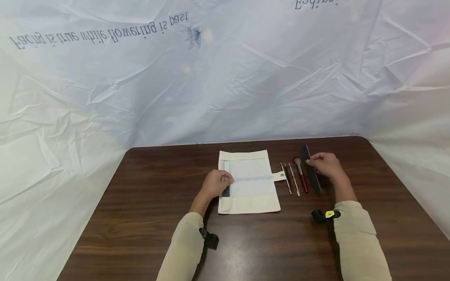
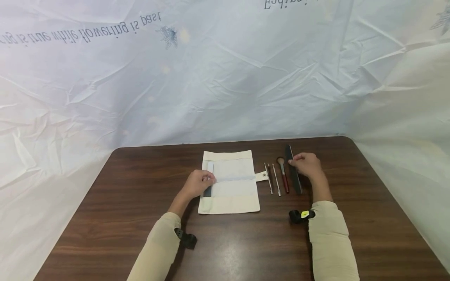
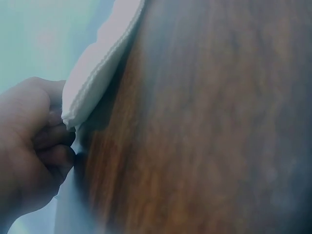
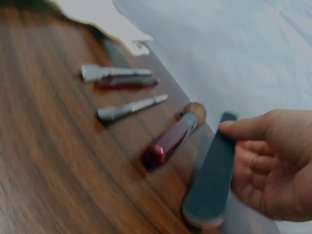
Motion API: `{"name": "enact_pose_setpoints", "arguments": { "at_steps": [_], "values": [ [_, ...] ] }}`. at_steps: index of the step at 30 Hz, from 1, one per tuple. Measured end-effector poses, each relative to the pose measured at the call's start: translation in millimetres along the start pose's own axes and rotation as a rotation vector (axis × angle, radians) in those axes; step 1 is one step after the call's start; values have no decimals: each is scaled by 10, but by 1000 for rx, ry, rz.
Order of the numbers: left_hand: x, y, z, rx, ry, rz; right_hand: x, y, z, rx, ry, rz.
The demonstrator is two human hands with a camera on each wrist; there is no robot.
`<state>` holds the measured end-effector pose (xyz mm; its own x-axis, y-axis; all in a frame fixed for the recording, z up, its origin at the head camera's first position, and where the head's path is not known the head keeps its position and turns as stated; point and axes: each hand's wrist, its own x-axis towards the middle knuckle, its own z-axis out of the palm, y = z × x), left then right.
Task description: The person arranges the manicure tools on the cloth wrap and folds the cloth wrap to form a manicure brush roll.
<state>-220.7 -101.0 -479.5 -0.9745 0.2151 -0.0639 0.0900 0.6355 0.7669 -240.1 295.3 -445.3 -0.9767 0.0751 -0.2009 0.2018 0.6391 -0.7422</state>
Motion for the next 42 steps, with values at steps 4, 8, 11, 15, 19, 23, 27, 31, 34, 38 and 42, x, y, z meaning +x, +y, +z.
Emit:
{"name": "enact_pose_setpoints", "arguments": {
  "at_steps": [4, 8, 11, 15, 19, 23, 27, 31, 34, 38, 42],
  "values": [
    [-14, 6, -11, -22, 4, -2, 15, -153, 112, 231, 86, -55],
    [-21, 6, -8, -26, 2, 11, 39, -391, 296, 508, 94, -72],
    [-22, 3, -4, -23, 3, 20, 46, -577, 487, 688, 29, -77],
    [-13, 3, -11, -26, 3, 9, 86, -780, 804, 755, -102, -84],
    [-8, -2, -13, -21, 0, 4, 142, -923, 1146, 694, -134, -82],
    [-5, -2, -13, -9, 4, 2, 204, -1049, 1454, 831, -109, -55],
    [-1, 10, -23, 2, 8, 9, 254, -1134, 1661, 1017, -61, -34],
    [-9, 33, -29, -3, 19, 18, 276, -1149, 1737, 1062, -10, -43],
    [-18, 32, -34, -9, 28, 18, 284, -1146, 1756, 1065, 15, -39],
    [-19, 18, -28, -9, 22, 12, 294, -1133, 1767, 1060, 51, -6],
    [-15, 10, -14, -16, 18, 6, 311, -1126, 1776, 1051, 60, -3]
  ]
}}
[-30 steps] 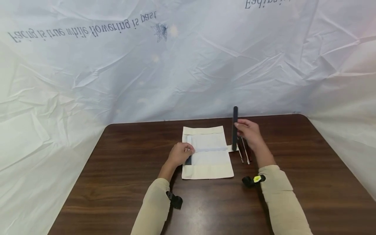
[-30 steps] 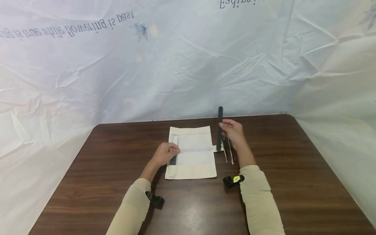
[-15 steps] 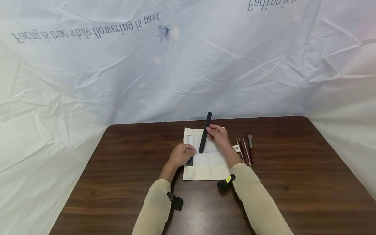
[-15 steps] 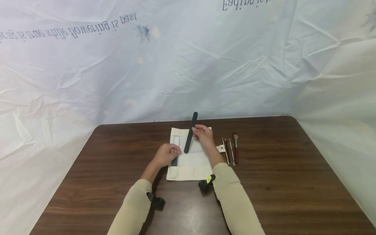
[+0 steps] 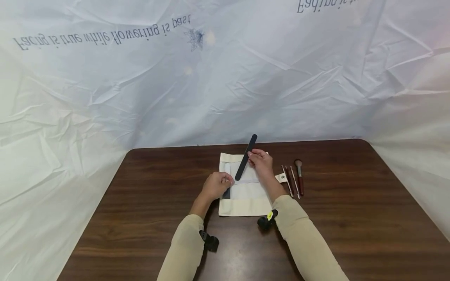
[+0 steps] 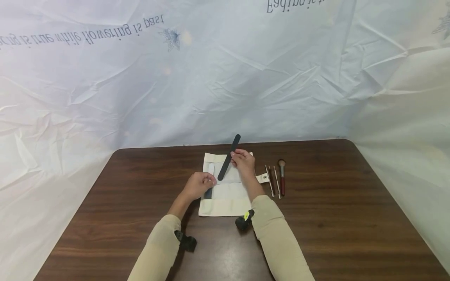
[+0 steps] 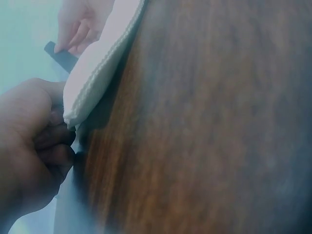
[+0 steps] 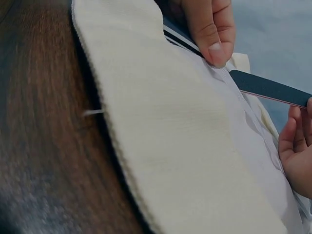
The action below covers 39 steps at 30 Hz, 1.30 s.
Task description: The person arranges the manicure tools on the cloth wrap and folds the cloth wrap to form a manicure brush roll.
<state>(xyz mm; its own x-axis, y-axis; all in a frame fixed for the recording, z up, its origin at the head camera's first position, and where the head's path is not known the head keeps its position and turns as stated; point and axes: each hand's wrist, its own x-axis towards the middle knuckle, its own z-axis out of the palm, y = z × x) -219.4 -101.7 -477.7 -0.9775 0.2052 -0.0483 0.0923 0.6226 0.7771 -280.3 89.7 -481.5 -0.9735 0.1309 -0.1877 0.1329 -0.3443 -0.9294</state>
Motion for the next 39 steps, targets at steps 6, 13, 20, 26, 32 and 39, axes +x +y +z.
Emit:
{"name": "enact_pose_setpoints", "arguments": {
  "at_steps": [6, 13, 20, 26, 32, 39],
  "values": [
    [9, -6, 9, 6, 1, -4, 11, -11, 26, -57, -61, 15],
    [10, 6, -3, -4, -12, -16, -2, -64, -3, -339, -248, 61],
    [18, -1, -13, -4, -12, -5, 44, -156, -52, -618, -514, 127],
    [25, -6, -12, -6, -10, 12, 68, -192, -58, -682, -662, 174],
    [27, 4, -8, -18, -12, 7, 86, -186, -65, -668, -664, 174],
    [36, -15, -16, -7, -11, 9, 61, -165, -21, -573, -517, 199]
  ]
}}
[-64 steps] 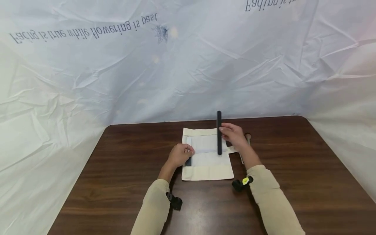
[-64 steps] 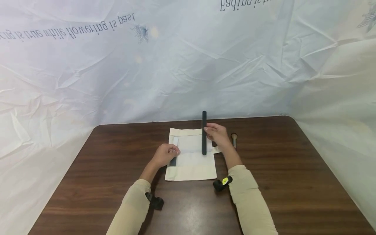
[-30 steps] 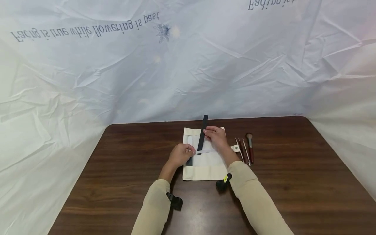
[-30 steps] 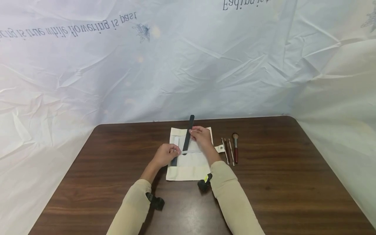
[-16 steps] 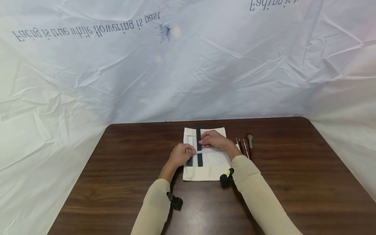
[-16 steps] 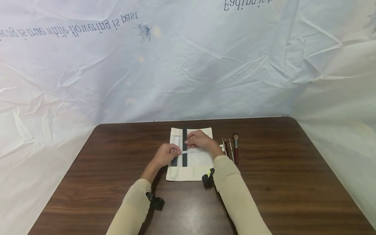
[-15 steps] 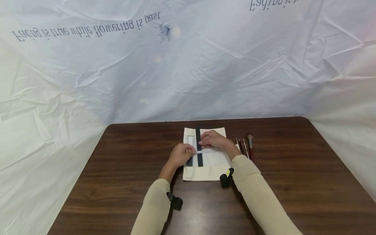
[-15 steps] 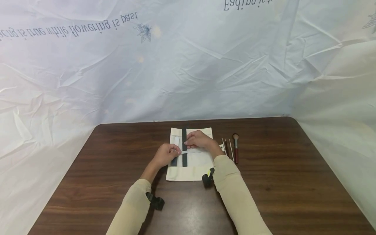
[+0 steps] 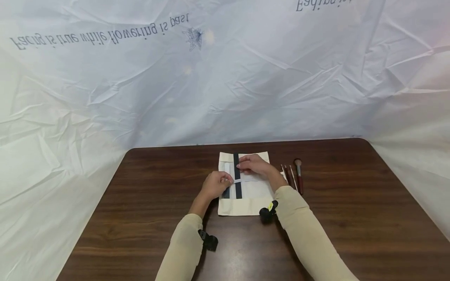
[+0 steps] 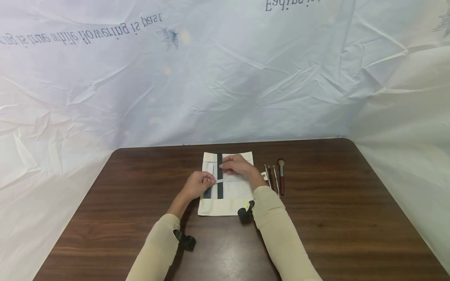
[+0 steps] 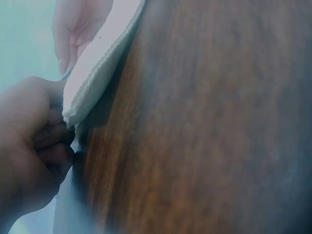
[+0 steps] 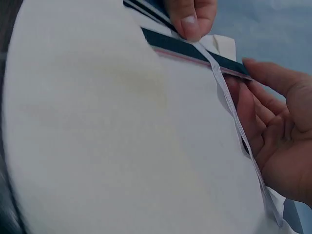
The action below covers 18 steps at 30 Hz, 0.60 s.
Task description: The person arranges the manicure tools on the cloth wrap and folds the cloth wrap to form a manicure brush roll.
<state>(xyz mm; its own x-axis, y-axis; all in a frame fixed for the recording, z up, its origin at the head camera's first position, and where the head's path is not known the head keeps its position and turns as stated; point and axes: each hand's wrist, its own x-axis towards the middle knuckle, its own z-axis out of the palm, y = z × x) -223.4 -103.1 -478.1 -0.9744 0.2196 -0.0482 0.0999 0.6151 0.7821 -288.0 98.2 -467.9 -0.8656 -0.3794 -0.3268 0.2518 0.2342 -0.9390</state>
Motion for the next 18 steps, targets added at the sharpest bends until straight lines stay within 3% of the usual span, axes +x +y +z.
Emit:
{"name": "enact_pose_setpoints", "arguments": {
  "at_steps": [5, 10, 14, 18],
  "values": [
    [-6, -14, -6, -12, 6, -1, 33, -23, 104, 95, 172, 27],
    [-5, -13, 2, -5, 7, 9, 61, -47, 181, 115, 292, 25],
    [3, -11, 17, 0, 7, 9, 65, -35, 171, 98, 315, 17],
    [6, -10, 27, 8, 14, 12, 48, -2, 110, 103, 254, 0]
  ]
}}
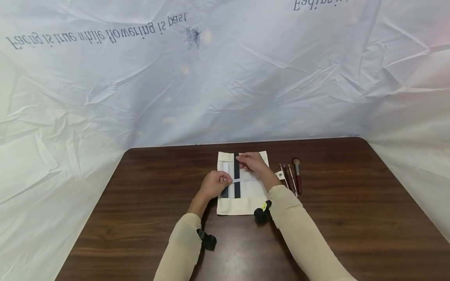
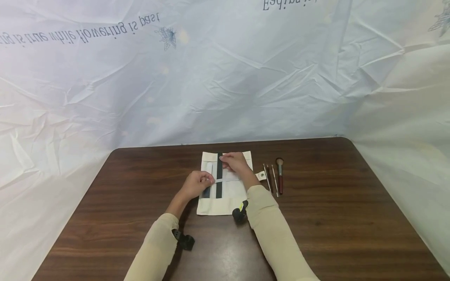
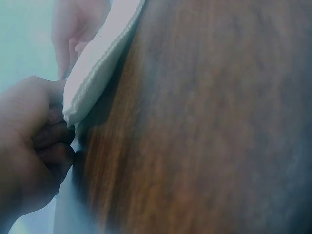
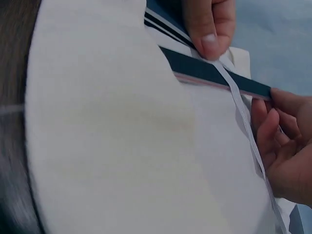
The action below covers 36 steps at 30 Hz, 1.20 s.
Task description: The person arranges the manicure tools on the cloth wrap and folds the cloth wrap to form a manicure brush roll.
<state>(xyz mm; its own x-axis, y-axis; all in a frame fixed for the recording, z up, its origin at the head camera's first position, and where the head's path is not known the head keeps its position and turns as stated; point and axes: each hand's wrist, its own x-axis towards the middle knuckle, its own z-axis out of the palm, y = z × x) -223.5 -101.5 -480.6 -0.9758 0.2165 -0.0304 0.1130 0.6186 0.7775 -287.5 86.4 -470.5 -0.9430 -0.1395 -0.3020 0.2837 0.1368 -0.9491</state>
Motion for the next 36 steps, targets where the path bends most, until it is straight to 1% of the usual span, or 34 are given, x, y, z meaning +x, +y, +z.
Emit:
{"name": "enact_pose_setpoints", "arguments": {
  "at_steps": [3, 7, 9, 11, 13, 17, 21, 25, 30, 33, 36],
  "values": [
    [3, -3, 1, 3, 2, -4, -14, -1, -65, -15, -97, 16],
    [0, -11, 6, 4, -4, -20, -41, -24, -140, -78, -235, 55],
    [0, -19, 7, 4, -5, -23, -48, -36, -166, -105, -279, 68],
    [-4, -23, 5, 6, -3, -14, -55, -50, -180, -123, -307, 75],
    [-4, -24, 4, 8, -1, -7, -53, -59, -190, -134, -317, 82],
    [-7, -9, -4, 7, -3, -17, -32, -71, -194, -136, -319, 96],
    [-5, -2, -10, 7, -5, -36, 6, -67, -191, -91, -293, 130],
    [2, 3, -8, 18, -6, -26, -15, -81, -203, -55, -266, 143],
    [-2, 23, -3, 35, 0, -4, -98, -104, -309, -122, -264, 89],
    [-17, 63, -1, 97, 20, 3, -160, -118, -440, -155, -271, 30],
    [-31, 148, 3, 143, 46, 42, -234, -135, -615, -154, -258, -41]
  ]
}}
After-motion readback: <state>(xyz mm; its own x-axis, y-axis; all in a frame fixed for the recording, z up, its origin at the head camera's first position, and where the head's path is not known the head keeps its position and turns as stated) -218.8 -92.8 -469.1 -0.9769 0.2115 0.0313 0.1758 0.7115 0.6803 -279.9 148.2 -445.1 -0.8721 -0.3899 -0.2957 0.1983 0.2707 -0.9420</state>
